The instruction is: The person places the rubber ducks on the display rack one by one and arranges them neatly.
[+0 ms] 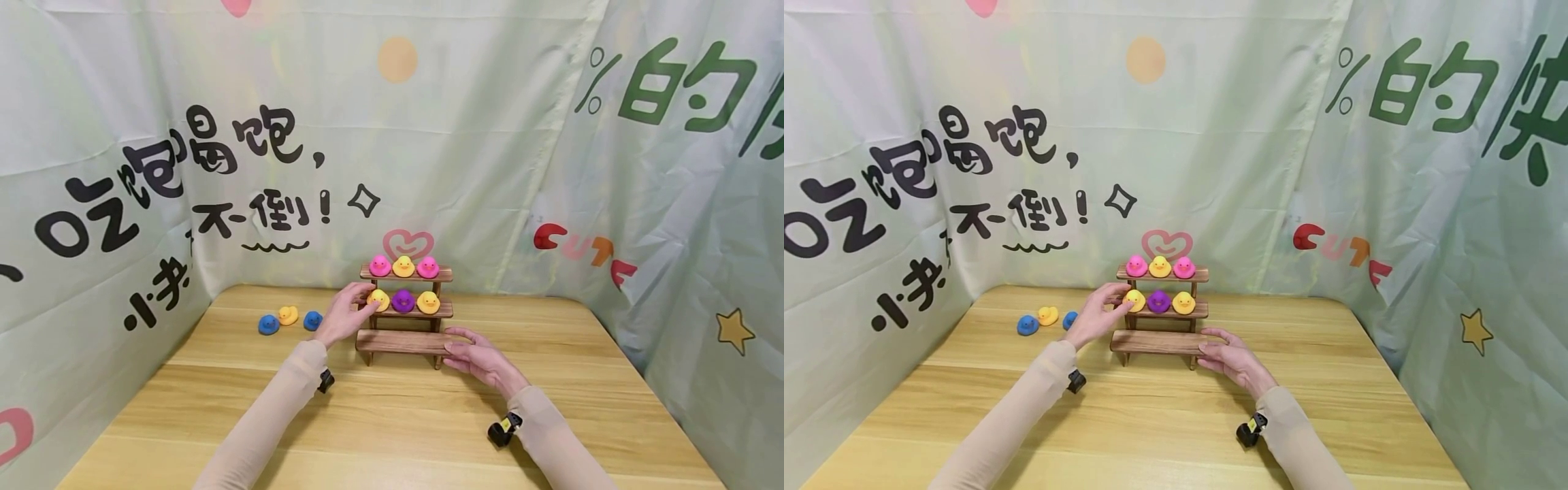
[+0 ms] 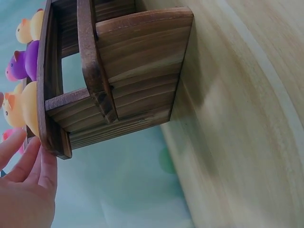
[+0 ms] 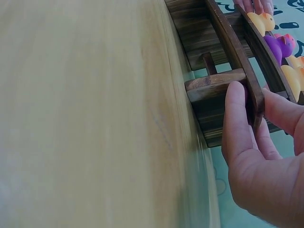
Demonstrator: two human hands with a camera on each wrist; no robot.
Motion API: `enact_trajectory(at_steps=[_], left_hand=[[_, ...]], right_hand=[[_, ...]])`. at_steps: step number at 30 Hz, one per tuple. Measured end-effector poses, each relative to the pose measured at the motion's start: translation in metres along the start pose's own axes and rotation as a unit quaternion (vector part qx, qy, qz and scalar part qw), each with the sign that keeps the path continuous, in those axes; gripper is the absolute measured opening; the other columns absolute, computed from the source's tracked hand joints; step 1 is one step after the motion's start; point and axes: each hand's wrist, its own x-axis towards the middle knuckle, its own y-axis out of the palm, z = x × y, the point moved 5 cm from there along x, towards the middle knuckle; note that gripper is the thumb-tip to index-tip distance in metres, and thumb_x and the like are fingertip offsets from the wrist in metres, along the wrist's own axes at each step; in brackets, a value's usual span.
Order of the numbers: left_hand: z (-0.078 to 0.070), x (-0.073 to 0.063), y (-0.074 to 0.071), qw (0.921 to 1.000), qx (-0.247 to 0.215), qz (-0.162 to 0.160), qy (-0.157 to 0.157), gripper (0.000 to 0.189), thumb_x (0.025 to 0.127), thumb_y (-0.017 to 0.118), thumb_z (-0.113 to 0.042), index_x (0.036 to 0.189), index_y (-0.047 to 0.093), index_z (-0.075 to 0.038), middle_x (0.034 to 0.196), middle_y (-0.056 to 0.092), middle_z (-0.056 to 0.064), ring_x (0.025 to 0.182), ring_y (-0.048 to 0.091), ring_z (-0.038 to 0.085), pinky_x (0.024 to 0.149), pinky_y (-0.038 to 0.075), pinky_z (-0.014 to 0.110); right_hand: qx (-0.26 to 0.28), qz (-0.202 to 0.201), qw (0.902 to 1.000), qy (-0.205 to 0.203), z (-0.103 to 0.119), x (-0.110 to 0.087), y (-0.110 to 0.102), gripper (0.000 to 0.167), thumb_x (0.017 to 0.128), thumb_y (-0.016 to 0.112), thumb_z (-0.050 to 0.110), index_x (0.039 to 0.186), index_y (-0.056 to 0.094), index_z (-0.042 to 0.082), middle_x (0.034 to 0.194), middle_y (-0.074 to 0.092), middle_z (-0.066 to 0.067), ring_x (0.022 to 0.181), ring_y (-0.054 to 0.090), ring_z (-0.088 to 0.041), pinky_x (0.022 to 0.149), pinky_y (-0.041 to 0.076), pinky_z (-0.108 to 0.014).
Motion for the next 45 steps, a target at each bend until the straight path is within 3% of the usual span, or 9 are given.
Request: enact_trajectory(at_steps=[7, 13, 19, 25, 27, 32, 35, 42, 45], left_hand=[[0.002, -0.002, -0.013, 0.9977, -0.054, -0.036, -0.020, 0.034, 0.096, 0.064, -0.026, 0.125, 0.064, -0.008, 0.120, 0.066, 0.010, 0.112, 0.061, 0.023, 0.095, 0.051, 0.041], [0.008, -0.003, -0.030, 0.9956, -0.068, -0.059, -0.026, 0.023, 0.097, 0.062, -0.028, 0.111, 0.071, -0.012, 0.105, 0.071, 0.015, 0.092, 0.063, 0.021, 0.079, 0.053, 0.030], [0.013, -0.005, -0.047, 0.9952, -0.077, -0.043, -0.040, 0.022, 0.097, 0.062, -0.030, 0.102, 0.073, -0.011, 0.092, 0.070, 0.021, 0.082, 0.063, 0.035, 0.065, 0.052, 0.026], [0.027, -0.007, -0.061, 0.9945, -0.073, -0.018, -0.073, 0.024, 0.097, 0.063, -0.031, 0.105, 0.072, -0.011, 0.094, 0.069, 0.018, 0.084, 0.062, 0.035, 0.070, 0.054, 0.042], [0.027, -0.010, -0.065, 0.9937, -0.075, -0.011, -0.082, 0.024, 0.097, 0.064, -0.027, 0.108, 0.071, -0.007, 0.099, 0.069, 0.021, 0.088, 0.061, 0.037, 0.071, 0.054, 0.041], [0.038, -0.014, -0.070, 0.9932, -0.062, -0.005, -0.098, 0.022, 0.095, 0.066, -0.017, 0.110, 0.070, -0.002, 0.108, 0.070, 0.022, 0.095, 0.063, 0.029, 0.077, 0.050, 0.029], [0.053, -0.017, -0.072, 0.9929, -0.047, -0.010, -0.109, 0.021, 0.094, 0.068, -0.017, 0.109, 0.071, -0.004, 0.109, 0.071, 0.019, 0.096, 0.065, 0.023, 0.081, 0.050, 0.029], [0.078, -0.026, -0.078, 0.9848, -0.041, -0.037, -0.165, 0.022, 0.093, 0.067, -0.014, 0.110, 0.070, -0.001, 0.107, 0.070, 0.017, 0.092, 0.062, 0.022, 0.074, 0.051, 0.026], [0.085, -0.028, -0.079, 0.9842, -0.031, -0.038, -0.170, 0.022, 0.093, 0.066, -0.010, 0.111, 0.069, 0.001, 0.108, 0.069, 0.019, 0.094, 0.062, 0.025, 0.073, 0.050, 0.026]], right_hand=[[-0.002, -0.003, 1.0000, 0.000, 0.000, 0.000, 0.000, 0.057, 0.094, 0.058, -0.002, 0.144, 0.029, -0.005, 0.104, 0.058, -0.007, 0.090, 0.067, -0.016, 0.087, 0.057, -0.031], [-0.004, -0.005, 1.0000, 0.001, 0.000, 0.000, 0.000, 0.056, 0.095, 0.058, -0.002, 0.143, 0.030, -0.005, 0.105, 0.057, -0.008, 0.091, 0.067, -0.016, 0.088, 0.056, -0.032], [-0.005, -0.007, 1.0000, 0.003, 0.000, 0.000, 0.000, 0.056, 0.095, 0.058, -0.002, 0.144, 0.030, -0.004, 0.106, 0.056, -0.008, 0.091, 0.067, -0.017, 0.088, 0.056, -0.031], [-0.008, -0.006, 0.9999, 0.003, 0.000, 0.001, 0.000, 0.058, 0.096, 0.057, -0.002, 0.145, 0.028, -0.005, 0.108, 0.055, -0.009, 0.092, 0.067, -0.017, 0.088, 0.056, -0.031], [-0.006, -0.006, 1.0000, 0.004, 0.000, 0.001, -0.001, 0.057, 0.095, 0.057, -0.002, 0.145, 0.029, -0.005, 0.107, 0.055, -0.009, 0.091, 0.067, -0.017, 0.088, 0.056, -0.031], [-0.002, -0.005, 1.0000, 0.003, 0.000, 0.000, -0.001, 0.056, 0.095, 0.057, -0.003, 0.144, 0.030, -0.005, 0.106, 0.056, -0.009, 0.091, 0.067, -0.017, 0.088, 0.056, -0.031], [-0.005, -0.007, 1.0000, 0.003, 0.000, 0.000, 0.000, 0.056, 0.095, 0.057, -0.003, 0.144, 0.031, -0.004, 0.107, 0.055, -0.009, 0.091, 0.067, -0.016, 0.089, 0.056, -0.032], [-0.008, -0.014, 0.9998, 0.008, -0.002, 0.001, -0.001, 0.057, 0.094, 0.059, -0.002, 0.144, 0.032, -0.003, 0.107, 0.056, -0.009, 0.091, 0.067, -0.016, 0.089, 0.056, -0.032], [-0.008, -0.013, 0.9998, 0.009, -0.001, 0.001, -0.001, 0.057, 0.095, 0.058, -0.002, 0.145, 0.031, -0.003, 0.107, 0.055, -0.008, 0.091, 0.067, -0.016, 0.089, 0.056, -0.032]])
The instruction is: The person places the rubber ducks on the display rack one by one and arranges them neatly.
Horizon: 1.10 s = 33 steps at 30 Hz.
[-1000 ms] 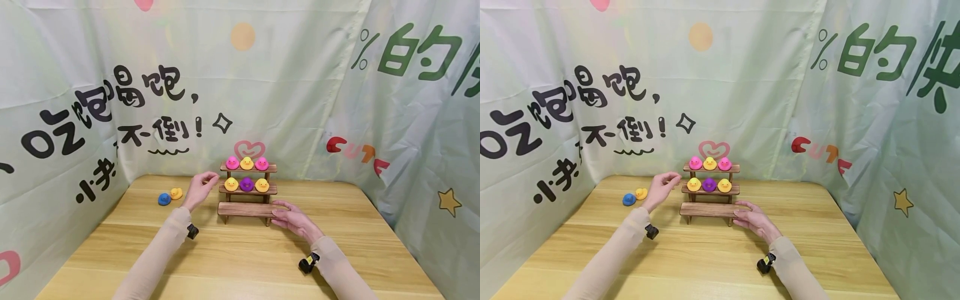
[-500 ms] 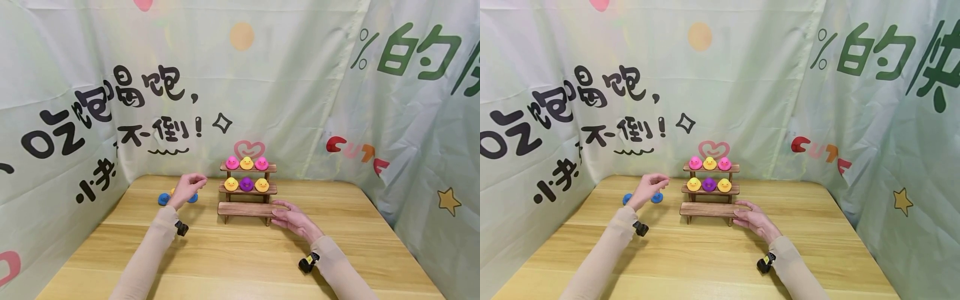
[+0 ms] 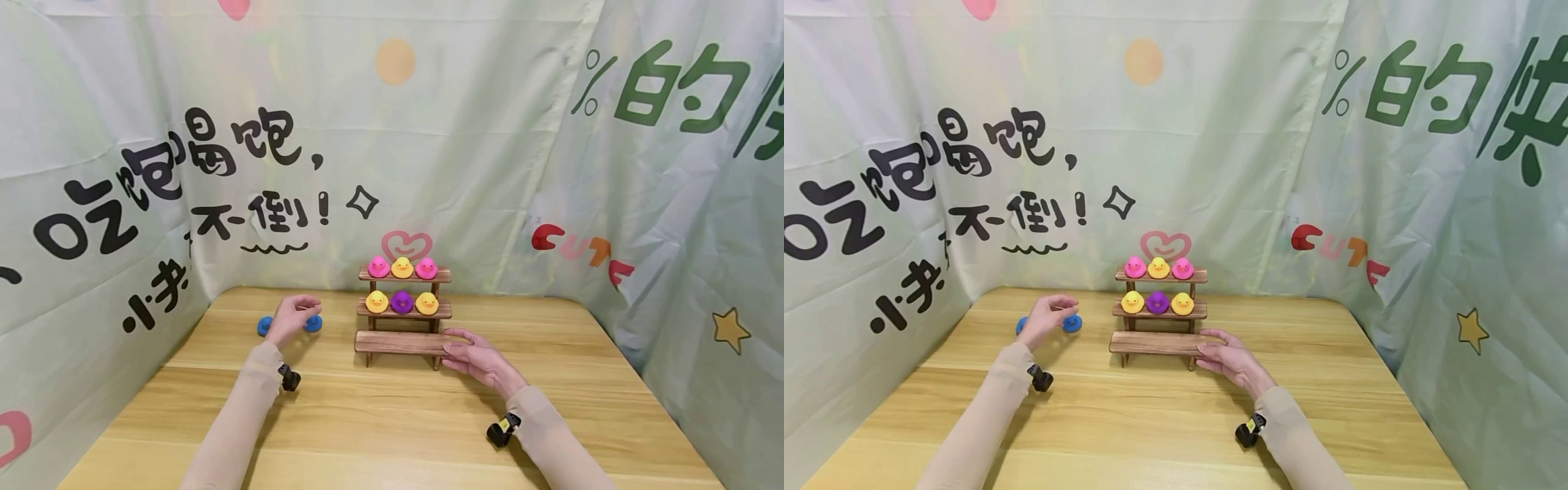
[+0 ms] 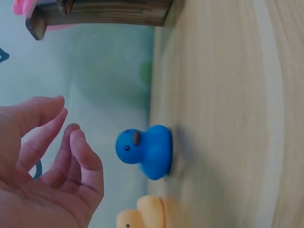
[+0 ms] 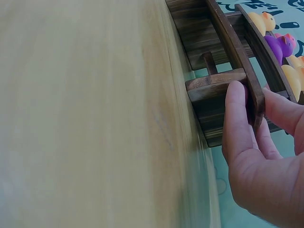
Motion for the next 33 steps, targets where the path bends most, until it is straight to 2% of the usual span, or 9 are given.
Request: enact_trajectory(at_steps=[4, 8, 14, 20, 23, 27, 33], left_hand=[[0.008, 0.000, -0.002, 0.9997, 0.020, -0.002, -0.016, 0.027, 0.092, 0.067, -0.009, 0.117, 0.067, 0.002, 0.114, 0.067, 0.021, 0.102, 0.061, 0.030, 0.080, 0.050, 0.032], [0.016, -0.001, -0.002, 0.9983, 0.035, 0.009, -0.047, 0.035, 0.092, 0.067, -0.010, 0.125, 0.062, 0.003, 0.124, 0.063, 0.022, 0.109, 0.058, 0.033, 0.088, 0.048, 0.039], [0.028, -0.002, 0.000, 0.9951, 0.040, 0.029, -0.085, 0.039, 0.095, 0.065, -0.013, 0.131, 0.058, 0.000, 0.131, 0.059, 0.020, 0.111, 0.055, 0.032, 0.086, 0.047, 0.039], [0.032, -0.002, 0.001, 0.9931, 0.051, 0.042, -0.097, 0.042, 0.096, 0.063, -0.015, 0.134, 0.055, -0.001, 0.134, 0.056, 0.020, 0.113, 0.054, 0.034, 0.088, 0.047, 0.042], [0.034, -0.003, 0.002, 0.9920, 0.051, 0.050, -0.104, 0.039, 0.094, 0.065, -0.015, 0.131, 0.058, -0.001, 0.131, 0.057, 0.019, 0.110, 0.056, 0.032, 0.087, 0.048, 0.040], [0.036, -0.004, 0.004, 0.9915, 0.040, 0.061, -0.108, 0.037, 0.091, 0.069, -0.010, 0.126, 0.061, 0.000, 0.128, 0.057, 0.022, 0.098, 0.060, 0.026, 0.080, 0.051, 0.036], [0.037, -0.005, 0.005, 0.9893, 0.024, 0.080, -0.120, 0.039, 0.088, 0.070, -0.006, 0.125, 0.061, 0.001, 0.132, 0.053, 0.022, 0.085, 0.058, 0.020, 0.073, 0.052, 0.034]], right_hand=[[-0.001, 0.002, 1.0000, -0.003, 0.000, 0.000, 0.001, 0.059, 0.095, 0.057, -0.002, 0.146, 0.028, -0.004, 0.105, 0.055, -0.008, 0.089, 0.067, -0.016, 0.089, 0.056, -0.032], [-0.003, 0.007, 0.9999, -0.007, 0.001, 0.001, 0.002, 0.059, 0.096, 0.057, -0.002, 0.147, 0.027, -0.004, 0.104, 0.055, -0.007, 0.089, 0.067, -0.015, 0.089, 0.056, -0.032], [0.001, 0.001, 1.0000, -0.003, 0.000, 0.002, 0.001, 0.056, 0.095, 0.058, -0.002, 0.145, 0.031, -0.003, 0.105, 0.055, -0.007, 0.088, 0.067, -0.016, 0.088, 0.056, -0.031], [0.003, -0.002, 1.0000, -0.002, -0.001, 0.003, 0.000, 0.054, 0.094, 0.058, -0.003, 0.142, 0.034, -0.001, 0.105, 0.055, -0.008, 0.088, 0.067, -0.017, 0.087, 0.057, -0.032], [-0.001, 0.004, 1.0000, -0.005, -0.002, 0.003, 0.000, 0.054, 0.094, 0.058, -0.003, 0.142, 0.033, -0.002, 0.106, 0.056, -0.008, 0.089, 0.067, -0.017, 0.088, 0.057, -0.032], [-0.003, 0.007, 1.0000, -0.003, -0.002, 0.002, 0.000, 0.054, 0.095, 0.058, -0.002, 0.143, 0.032, -0.002, 0.105, 0.056, -0.008, 0.089, 0.067, -0.016, 0.088, 0.056, -0.032], [-0.002, 0.006, 1.0000, -0.007, -0.002, 0.001, -0.001, 0.058, 0.094, 0.059, -0.002, 0.144, 0.031, -0.004, 0.104, 0.056, -0.007, 0.089, 0.066, -0.016, 0.090, 0.056, -0.033]])
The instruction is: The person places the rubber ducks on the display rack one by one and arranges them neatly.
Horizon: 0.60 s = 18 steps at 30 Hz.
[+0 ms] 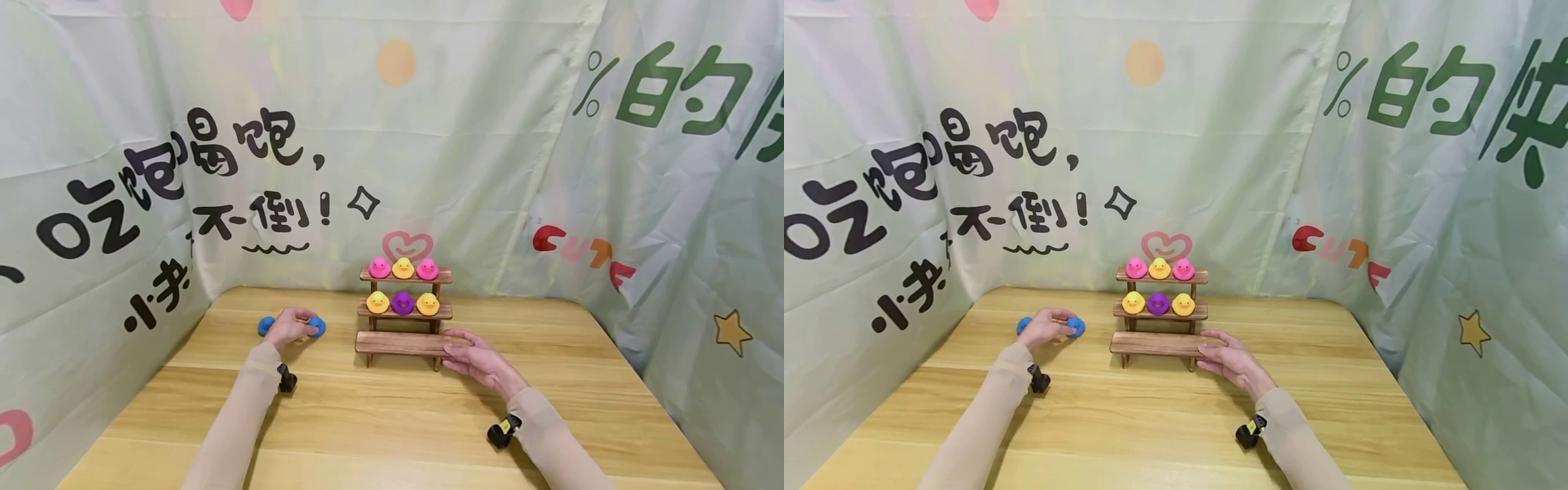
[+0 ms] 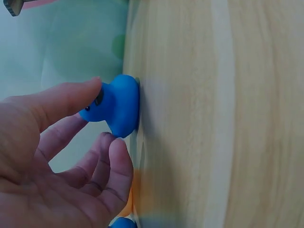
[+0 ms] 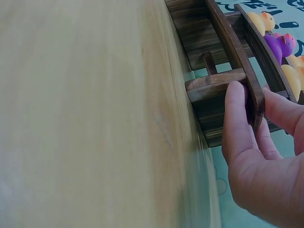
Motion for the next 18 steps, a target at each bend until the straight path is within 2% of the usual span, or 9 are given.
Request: enact_trajectory(at_steps=[3, 6, 9, 14, 18], left_hand=[[0.0005, -0.0001, -0.0003, 0.9999, -0.006, 0.006, -0.014, 0.040, 0.088, 0.071, -0.008, 0.126, 0.061, 0.000, 0.132, 0.054, 0.019, 0.077, 0.054, 0.016, 0.069, 0.048, 0.031], [0.0008, -0.0004, -0.0007, 0.9996, -0.005, 0.004, -0.027, 0.042, 0.087, 0.073, -0.010, 0.126, 0.061, -0.001, 0.120, 0.061, 0.016, 0.065, 0.048, 0.014, 0.063, 0.044, 0.030], [0.0012, 0.0001, -0.0014, 0.9995, 0.004, 0.001, -0.031, 0.041, 0.086, 0.075, -0.013, 0.124, 0.062, -0.002, 0.108, 0.064, 0.011, 0.060, 0.046, 0.013, 0.061, 0.043, 0.030], [0.0034, 0.0021, -0.0028, 0.9995, 0.015, -0.007, -0.028, 0.040, 0.084, 0.079, -0.017, 0.119, 0.065, -0.002, 0.113, 0.065, 0.014, 0.080, 0.059, 0.019, 0.071, 0.051, 0.032], [0.0033, 0.0012, -0.0030, 0.9996, 0.015, -0.014, -0.021, 0.039, 0.083, 0.080, -0.018, 0.116, 0.066, -0.001, 0.117, 0.065, 0.016, 0.092, 0.063, 0.023, 0.077, 0.054, 0.035]], right_hand=[[0.002, -0.002, 1.0000, 0.002, 0.0002, -0.0001, -0.0001, 0.058, 0.094, 0.059, -0.002, 0.145, 0.031, -0.004, 0.104, 0.056, -0.007, 0.089, 0.067, -0.015, 0.090, 0.056, -0.033], [0.001, -0.001, 1.0000, 0.001, 0.0007, -0.0007, 0.0002, 0.058, 0.094, 0.058, -0.002, 0.145, 0.030, -0.004, 0.104, 0.056, -0.007, 0.089, 0.066, -0.015, 0.090, 0.056, -0.032], [0.003, 0.000, 1.0000, 0.001, 0.0010, -0.0013, 0.0006, 0.058, 0.095, 0.058, -0.002, 0.145, 0.029, -0.004, 0.104, 0.056, -0.007, 0.089, 0.067, -0.015, 0.090, 0.056, -0.032], [0.005, 0.005, 1.0000, -0.001, 0.0016, -0.0022, 0.0011, 0.059, 0.095, 0.058, -0.001, 0.146, 0.028, -0.005, 0.105, 0.057, -0.008, 0.090, 0.067, -0.016, 0.091, 0.055, -0.033], [0.007, 0.007, 1.0000, -0.002, 0.0014, -0.0018, 0.0006, 0.059, 0.095, 0.058, -0.002, 0.145, 0.028, -0.005, 0.106, 0.057, -0.008, 0.090, 0.067, -0.016, 0.092, 0.055, -0.033]])
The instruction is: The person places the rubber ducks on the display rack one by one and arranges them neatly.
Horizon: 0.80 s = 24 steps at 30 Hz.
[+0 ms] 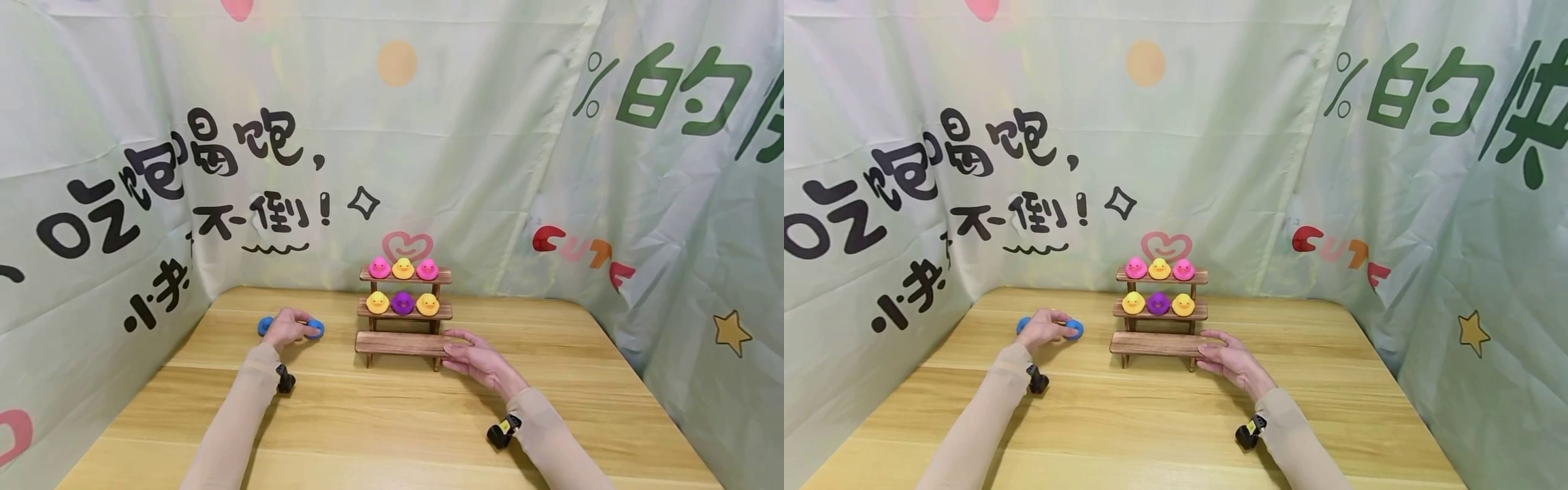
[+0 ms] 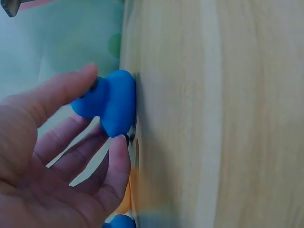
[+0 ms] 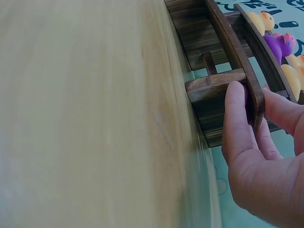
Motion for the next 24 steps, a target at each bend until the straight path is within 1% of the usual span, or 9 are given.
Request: enact_trajectory(at_steps=[5, 11, 13, 15, 17, 20, 22, 24], left_hand=[[-0.003, -0.003, 0.002, 0.9999, -0.006, 0.002, 0.013, 0.041, 0.083, 0.080, -0.022, 0.115, 0.066, -0.001, 0.117, 0.066, 0.016, 0.095, 0.064, 0.022, 0.078, 0.057, 0.036], [-0.011, -0.007, 0.004, 0.9991, -0.025, 0.000, 0.035, 0.042, 0.083, 0.079, -0.023, 0.117, 0.066, -0.001, 0.115, 0.068, 0.016, 0.097, 0.067, 0.023, 0.080, 0.058, 0.034], [-0.014, -0.009, 0.004, 0.9983, -0.025, 0.001, 0.052, 0.044, 0.084, 0.079, -0.023, 0.120, 0.065, -0.002, 0.117, 0.068, 0.017, 0.101, 0.067, 0.026, 0.082, 0.058, 0.035], [-0.018, -0.011, 0.004, 0.9969, -0.021, -0.002, 0.076, 0.045, 0.083, 0.079, -0.025, 0.122, 0.065, -0.005, 0.119, 0.068, 0.016, 0.107, 0.066, 0.028, 0.088, 0.056, 0.038], [-0.022, -0.013, 0.004, 0.9942, -0.020, -0.001, 0.106, 0.046, 0.084, 0.079, -0.025, 0.123, 0.064, -0.007, 0.122, 0.067, 0.015, 0.114, 0.063, 0.031, 0.095, 0.052, 0.043], [-0.028, -0.015, 0.004, 0.9893, -0.025, 0.003, 0.143, 0.047, 0.084, 0.079, -0.026, 0.124, 0.064, -0.008, 0.125, 0.066, 0.014, 0.121, 0.059, 0.035, 0.103, 0.047, 0.049], [-0.030, -0.016, 0.005, 0.9865, -0.033, 0.011, 0.160, 0.048, 0.083, 0.080, -0.026, 0.125, 0.064, -0.008, 0.127, 0.065, 0.012, 0.124, 0.057, 0.036, 0.105, 0.044, 0.052], [-0.033, -0.017, 0.007, 0.9843, -0.044, 0.021, 0.169, 0.049, 0.083, 0.080, -0.025, 0.126, 0.064, -0.007, 0.129, 0.064, 0.010, 0.126, 0.055, 0.036, 0.105, 0.043, 0.052]], right_hand=[[0.004, 0.003, 1.0000, 0.000, -0.001, 0.000, 0.000, 0.057, 0.095, 0.058, -0.002, 0.144, 0.030, -0.005, 0.104, 0.056, -0.007, 0.089, 0.068, -0.016, 0.091, 0.056, -0.033], [0.001, 0.003, 1.0000, -0.001, -0.001, 0.001, 0.000, 0.059, 0.095, 0.058, -0.002, 0.146, 0.027, -0.006, 0.105, 0.056, -0.008, 0.090, 0.067, -0.016, 0.091, 0.055, -0.033], [-0.001, 0.002, 1.0000, 0.000, -0.001, 0.001, 0.000, 0.060, 0.095, 0.058, -0.001, 0.146, 0.027, -0.006, 0.105, 0.056, -0.008, 0.090, 0.067, -0.016, 0.091, 0.055, -0.033], [-0.004, 0.001, 1.0000, 0.000, -0.001, 0.001, 0.000, 0.061, 0.095, 0.058, -0.001, 0.146, 0.026, -0.006, 0.104, 0.056, -0.007, 0.089, 0.067, -0.015, 0.091, 0.055, -0.033], [-0.005, 0.000, 1.0000, -0.001, 0.000, 0.001, 0.000, 0.061, 0.095, 0.058, -0.001, 0.146, 0.026, -0.006, 0.104, 0.056, -0.007, 0.088, 0.066, -0.015, 0.091, 0.055, -0.033], [-0.007, -0.001, 1.0000, -0.002, 0.000, 0.001, 0.000, 0.060, 0.095, 0.058, -0.001, 0.146, 0.026, -0.006, 0.104, 0.056, -0.006, 0.088, 0.066, -0.014, 0.090, 0.056, -0.032], [-0.008, -0.001, 1.0000, -0.002, 0.000, 0.000, 0.000, 0.061, 0.095, 0.058, -0.001, 0.147, 0.026, -0.006, 0.104, 0.056, -0.006, 0.088, 0.067, -0.014, 0.091, 0.056, -0.032], [-0.008, -0.002, 1.0000, -0.002, 0.000, 0.000, -0.001, 0.061, 0.095, 0.058, -0.001, 0.147, 0.026, -0.006, 0.104, 0.056, -0.006, 0.089, 0.067, -0.014, 0.090, 0.056, -0.032]])
